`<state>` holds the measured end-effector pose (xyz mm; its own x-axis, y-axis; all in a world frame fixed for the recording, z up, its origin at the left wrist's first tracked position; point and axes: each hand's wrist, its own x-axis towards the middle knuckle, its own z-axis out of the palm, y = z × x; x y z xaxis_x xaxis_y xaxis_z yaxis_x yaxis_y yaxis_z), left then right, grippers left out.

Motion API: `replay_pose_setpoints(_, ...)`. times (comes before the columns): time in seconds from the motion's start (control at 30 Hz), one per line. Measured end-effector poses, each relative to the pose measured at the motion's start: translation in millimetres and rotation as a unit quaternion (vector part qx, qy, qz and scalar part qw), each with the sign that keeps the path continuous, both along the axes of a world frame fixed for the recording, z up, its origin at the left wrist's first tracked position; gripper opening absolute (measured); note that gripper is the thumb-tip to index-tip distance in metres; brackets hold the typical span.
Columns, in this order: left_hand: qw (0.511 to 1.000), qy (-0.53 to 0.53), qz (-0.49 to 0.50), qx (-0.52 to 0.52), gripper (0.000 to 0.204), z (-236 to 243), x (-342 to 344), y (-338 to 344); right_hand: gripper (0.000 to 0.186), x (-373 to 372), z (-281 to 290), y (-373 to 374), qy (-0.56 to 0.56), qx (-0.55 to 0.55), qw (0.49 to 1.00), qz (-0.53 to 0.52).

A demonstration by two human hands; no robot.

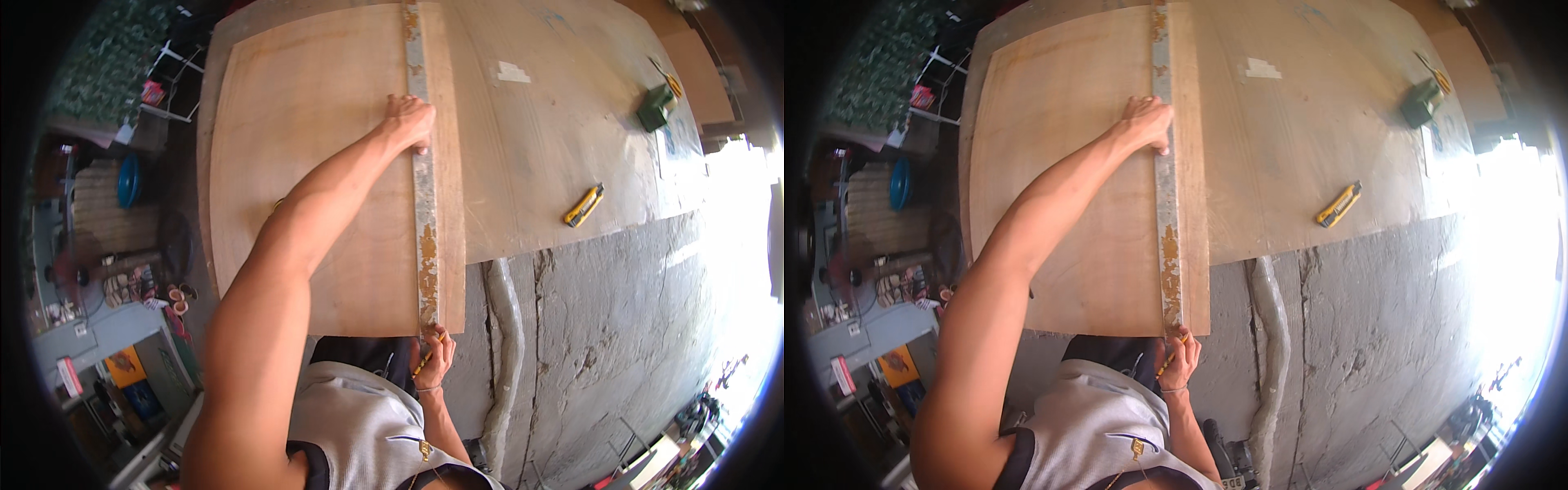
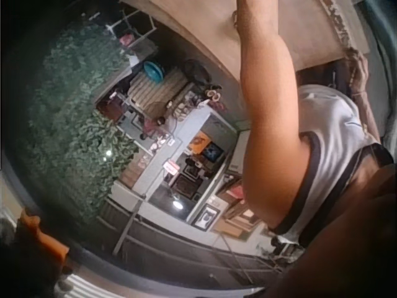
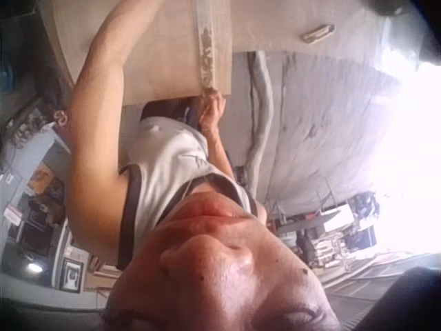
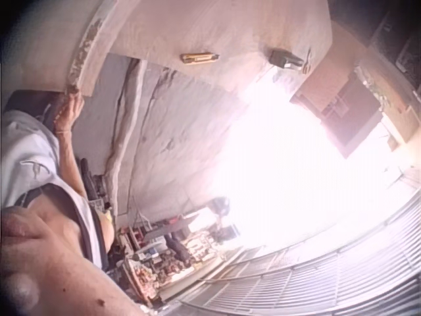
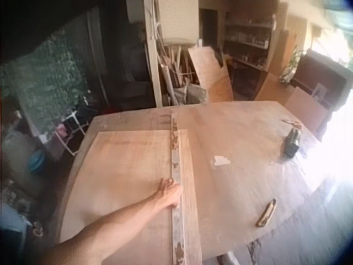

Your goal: The person measures and marks a large plywood sheet using a tape measure, a metal ruler, and a pencil. They repeatedly align the ruler, draw straight lines, and mark measurement points across the board surface.

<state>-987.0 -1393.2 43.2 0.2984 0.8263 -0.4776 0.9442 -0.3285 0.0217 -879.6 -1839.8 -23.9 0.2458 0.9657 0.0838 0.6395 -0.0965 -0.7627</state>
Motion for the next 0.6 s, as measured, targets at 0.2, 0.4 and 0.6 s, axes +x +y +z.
replay_pose_setpoints(0.2, 0.999, -0.014, 0.001, 0.050, 0.050, -8.6, -2.7, -4.4, 0.030, -7.0, -15.8, -10.1, 0.034, 0.019, 0.999, -0.022)
replay_pose_setpoints(0.4, 0.999, -0.025, 0.006, 0.044, 0.048, -13.1, -1.8, -2.0, 0.024, -3.4, 8.8, 0.5, -0.041, 0.006, 0.999, -0.005)
replay_pose_setpoints(0.6, 0.994, -0.031, -0.039, 0.092, 0.052, -16.6, -20.9, -7.1, 0.026, 39.7, 34.5, 52.0, 0.087, 0.037, 0.994, -0.062)
